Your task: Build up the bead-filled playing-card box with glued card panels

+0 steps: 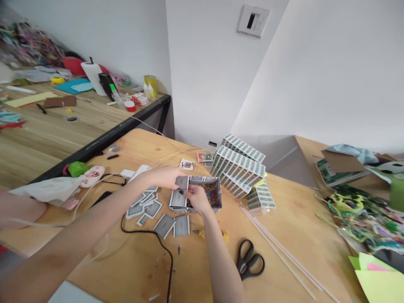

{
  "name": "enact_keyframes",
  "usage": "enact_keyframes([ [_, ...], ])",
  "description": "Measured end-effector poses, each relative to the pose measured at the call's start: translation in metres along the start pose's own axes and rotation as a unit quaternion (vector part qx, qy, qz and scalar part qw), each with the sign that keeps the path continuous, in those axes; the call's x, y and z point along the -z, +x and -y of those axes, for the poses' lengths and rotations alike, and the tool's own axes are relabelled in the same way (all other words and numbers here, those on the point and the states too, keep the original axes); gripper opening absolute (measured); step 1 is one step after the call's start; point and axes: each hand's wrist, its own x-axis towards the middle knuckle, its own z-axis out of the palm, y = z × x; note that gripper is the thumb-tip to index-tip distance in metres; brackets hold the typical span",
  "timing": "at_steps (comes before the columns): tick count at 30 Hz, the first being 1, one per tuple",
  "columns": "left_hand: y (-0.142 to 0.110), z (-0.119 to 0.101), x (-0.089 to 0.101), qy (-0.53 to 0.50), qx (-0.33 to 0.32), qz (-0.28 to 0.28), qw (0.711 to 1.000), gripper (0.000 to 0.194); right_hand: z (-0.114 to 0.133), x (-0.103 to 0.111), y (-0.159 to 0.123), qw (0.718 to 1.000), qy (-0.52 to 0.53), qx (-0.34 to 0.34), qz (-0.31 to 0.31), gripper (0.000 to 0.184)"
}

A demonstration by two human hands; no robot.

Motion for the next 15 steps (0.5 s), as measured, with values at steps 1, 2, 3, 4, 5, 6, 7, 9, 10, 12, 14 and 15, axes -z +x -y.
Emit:
enact_keyframes([
  [1, 0.0010, 0.0001, -0.0008, 0.003, -0.002, 0.004, 1.000, 0.018, -0.0006, 0.0002, 0.0001, 1.000, 0.000, -0.001, -0.001, 0.046],
  [2, 0.0018, 0.0002, -0.0016, 0.007, -0.004, 0.008, 1.000, 0.018, -0.0011, 0.0003, 0.0002, 1.000, 0.000, -0.002, -0.001, 0.046],
  [3, 0.0025, 0.0002, -0.0021, 0.011, 0.002, 0.010, 1.000, 0.018, -0.0016, 0.0005, 0.0003, 1.000, 0.000, -0.002, 0.000, 0.046],
  [4, 0.0029, 0.0000, -0.0023, 0.015, 0.008, 0.013, 1.000, 0.020, -0.0020, 0.0006, 0.0004, 1.000, 0.001, -0.002, 0.001, 0.046],
  [5, 0.0031, -0.0005, -0.0022, 0.020, 0.013, 0.016, 1.000, 0.021, -0.0023, 0.0007, 0.0005, 1.000, 0.001, -0.002, 0.002, 0.046],
  [6, 0.0030, -0.0013, -0.0018, 0.026, 0.017, 0.018, 0.999, 0.022, -0.0023, 0.0008, 0.0006, 1.000, 0.001, -0.003, 0.003, 0.046],
  [7, 0.0028, -0.0022, -0.0010, 0.032, 0.019, 0.021, 0.999, 0.022, -0.0022, 0.0009, 0.0006, 1.000, 0.000, -0.003, 0.004, 0.045],
  [9, 0.0021, -0.0043, 0.0007, 0.041, 0.023, 0.024, 0.999, 0.023, -0.0017, 0.0010, 0.0007, 1.000, -0.001, -0.004, 0.005, 0.045],
  [10, 0.0017, -0.0052, 0.0015, 0.044, 0.025, 0.025, 0.998, 0.023, -0.0014, 0.0009, 0.0007, 1.000, -0.002, -0.004, 0.005, 0.045],
  [12, 0.0012, -0.0066, 0.0026, 0.048, 0.028, 0.029, 0.998, 0.024, -0.0008, 0.0007, 0.0007, 1.000, -0.003, -0.003, 0.006, 0.045],
  [14, 0.0011, -0.0074, 0.0031, 0.052, 0.031, 0.032, 0.998, 0.024, -0.0006, 0.0006, 0.0007, 1.000, -0.004, -0.002, 0.007, 0.045],
  [15, 0.0012, -0.0077, 0.0033, 0.054, 0.031, 0.034, 0.997, 0.025, -0.0006, 0.0006, 0.0007, 1.000, -0.004, -0.002, 0.008, 0.045],
])
